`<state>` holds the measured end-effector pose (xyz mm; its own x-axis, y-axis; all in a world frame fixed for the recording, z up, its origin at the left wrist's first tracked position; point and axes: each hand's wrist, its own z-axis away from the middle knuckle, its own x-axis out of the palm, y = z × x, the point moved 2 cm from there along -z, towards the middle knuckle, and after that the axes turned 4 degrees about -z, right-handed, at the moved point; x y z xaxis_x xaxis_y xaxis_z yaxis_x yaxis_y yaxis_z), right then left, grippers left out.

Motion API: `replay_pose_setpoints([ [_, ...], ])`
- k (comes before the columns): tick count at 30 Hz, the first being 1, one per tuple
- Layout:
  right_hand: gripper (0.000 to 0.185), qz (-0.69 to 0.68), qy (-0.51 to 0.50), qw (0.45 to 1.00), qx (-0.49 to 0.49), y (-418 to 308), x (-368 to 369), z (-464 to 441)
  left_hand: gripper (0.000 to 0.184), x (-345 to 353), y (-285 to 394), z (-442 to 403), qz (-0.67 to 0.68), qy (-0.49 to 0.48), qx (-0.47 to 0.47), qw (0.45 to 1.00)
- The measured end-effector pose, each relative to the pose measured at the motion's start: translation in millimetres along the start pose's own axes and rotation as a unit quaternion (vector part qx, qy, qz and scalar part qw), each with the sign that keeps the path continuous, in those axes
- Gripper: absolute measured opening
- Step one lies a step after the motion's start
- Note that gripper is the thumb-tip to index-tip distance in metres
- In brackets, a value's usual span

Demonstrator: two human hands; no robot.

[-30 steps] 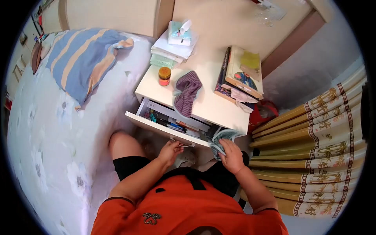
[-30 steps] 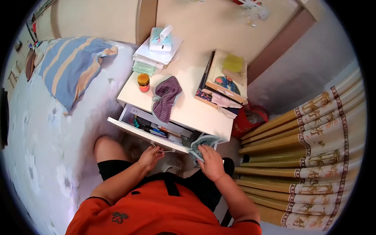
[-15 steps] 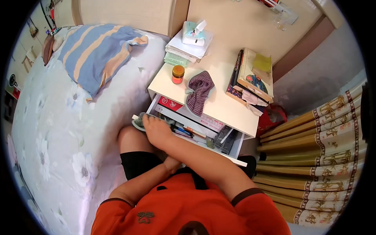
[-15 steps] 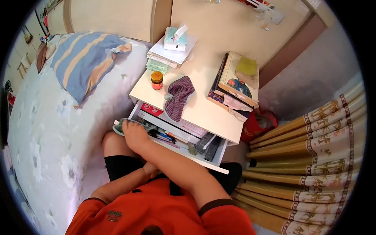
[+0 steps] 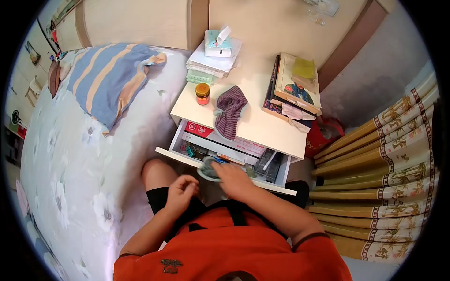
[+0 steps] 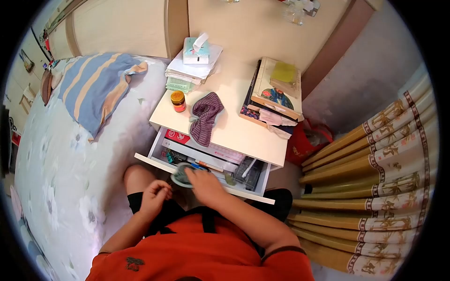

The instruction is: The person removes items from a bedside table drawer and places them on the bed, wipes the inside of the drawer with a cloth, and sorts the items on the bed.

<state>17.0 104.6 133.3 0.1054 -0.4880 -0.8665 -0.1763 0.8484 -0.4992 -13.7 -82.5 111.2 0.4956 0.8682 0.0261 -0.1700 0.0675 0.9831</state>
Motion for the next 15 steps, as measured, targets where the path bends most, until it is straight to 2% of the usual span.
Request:
replay_pose_setpoints([
  [2, 0.061, -0.020, -0.028, 0.999, 0.037, 12.7, -17.2, 30.5, 0.009, 3.1, 31.7, -17.2, 0.046, 0.018, 0.048, 0.998],
  [3, 0.060, -0.025, 0.013, 0.999, 0.017, 18.2, -21.9, 44.9, 0.013, 9.2, 40.8, -29.8, 0.076, 0.054, 0.024, 0.995],
  [4, 0.059, -0.030, 0.057, 0.998, -0.004, 22.5, -27.2, 57.5, 0.027, 13.0, 44.2, -44.5, 0.104, 0.056, -0.005, 0.993],
  [6, 0.058, -0.048, 0.075, 0.996, 0.026, 29.5, -36.8, 76.1, 0.042, 27.8, 42.0, -75.5, 0.161, 0.092, -0.094, 0.978],
  [7, 0.057, -0.068, 0.089, 0.992, 0.056, 33.5, -40.2, 84.0, 0.042, 34.8, 39.2, -89.7, 0.158, 0.092, -0.092, 0.979],
  [9, 0.054, -0.064, 0.107, 0.989, 0.077, 40.7, -40.4, 96.9, 0.040, 50.6, 23.5, -110.5, 0.199, 0.034, -0.223, 0.954],
  [13, 0.049, -0.043, 0.156, 0.982, 0.102, 49.6, -35.0, 101.1, 0.032, 62.2, 14.2, -135.1, 0.160, 0.012, -0.245, 0.956],
  [15, 0.053, -0.029, 0.154, 0.981, 0.113, 50.3, -31.7, 102.8, 0.018, 57.6, 16.8, -137.6, 0.007, 0.016, -0.209, 0.978],
])
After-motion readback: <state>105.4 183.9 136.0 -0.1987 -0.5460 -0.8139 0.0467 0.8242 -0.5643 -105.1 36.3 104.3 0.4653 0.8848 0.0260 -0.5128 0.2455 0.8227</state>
